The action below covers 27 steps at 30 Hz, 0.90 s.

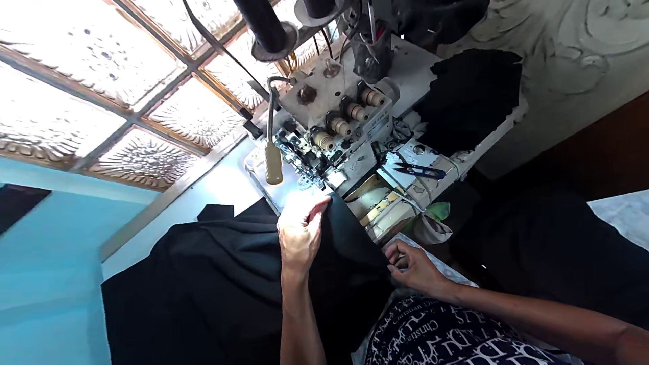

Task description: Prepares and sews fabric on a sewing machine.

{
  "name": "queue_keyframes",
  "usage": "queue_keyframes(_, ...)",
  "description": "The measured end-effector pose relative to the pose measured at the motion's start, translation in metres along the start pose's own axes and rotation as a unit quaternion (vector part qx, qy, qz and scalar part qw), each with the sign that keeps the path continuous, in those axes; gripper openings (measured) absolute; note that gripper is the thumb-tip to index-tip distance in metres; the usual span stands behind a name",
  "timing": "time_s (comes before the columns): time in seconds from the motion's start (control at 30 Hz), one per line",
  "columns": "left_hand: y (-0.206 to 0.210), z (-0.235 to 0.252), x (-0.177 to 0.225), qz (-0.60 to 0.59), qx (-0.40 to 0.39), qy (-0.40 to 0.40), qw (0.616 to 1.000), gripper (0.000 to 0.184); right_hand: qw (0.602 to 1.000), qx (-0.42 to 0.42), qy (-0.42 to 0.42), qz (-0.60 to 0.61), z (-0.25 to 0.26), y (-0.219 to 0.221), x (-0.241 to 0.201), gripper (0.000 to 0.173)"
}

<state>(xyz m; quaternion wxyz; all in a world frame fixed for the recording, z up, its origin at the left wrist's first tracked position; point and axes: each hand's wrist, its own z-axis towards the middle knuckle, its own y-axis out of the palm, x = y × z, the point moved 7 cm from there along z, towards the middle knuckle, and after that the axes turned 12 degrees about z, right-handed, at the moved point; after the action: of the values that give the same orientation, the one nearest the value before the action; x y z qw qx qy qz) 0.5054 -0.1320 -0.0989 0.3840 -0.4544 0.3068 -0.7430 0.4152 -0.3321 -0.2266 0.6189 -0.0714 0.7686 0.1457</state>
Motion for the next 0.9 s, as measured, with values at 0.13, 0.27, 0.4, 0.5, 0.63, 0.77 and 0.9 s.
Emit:
queue_keyframes(0.13,-0.002,0.009,-0.006,0.015,0.025,-0.005,1.000,0.013,1.000,0.011,0.000,0.019,0.006,0.003,-0.007,0.026)
queue_keyframes(0.27,-0.002,0.016,-0.013,0.041,0.042,-0.046,0.997,0.012,0.999,0.023,-0.011,0.043,0.012,0.003,-0.017,0.025)
queue_keyframes(0.4,-0.001,0.019,-0.016,0.060,0.048,-0.054,0.996,0.012,0.996,0.026,0.008,0.083,0.012,0.005,-0.022,0.026)
queue_keyframes(0.5,-0.005,0.019,-0.012,0.116,0.064,-0.042,0.990,0.014,0.994,0.023,0.014,0.107,0.013,0.010,-0.027,0.026)
queue_keyframes(0.63,-0.012,0.006,0.010,0.216,0.092,-0.022,0.972,0.023,0.994,0.022,-0.015,0.107,0.028,0.014,-0.043,0.026)
queue_keyframes(0.77,-0.012,-0.026,0.041,0.237,0.090,-0.017,0.967,0.023,0.996,0.032,-0.037,0.074,0.050,0.017,-0.054,0.027)
queue_keyframes(0.9,0.001,-0.035,0.031,0.233,0.027,-0.054,0.971,0.032,0.991,0.047,-0.125,-0.021,0.068,0.020,-0.071,0.022)
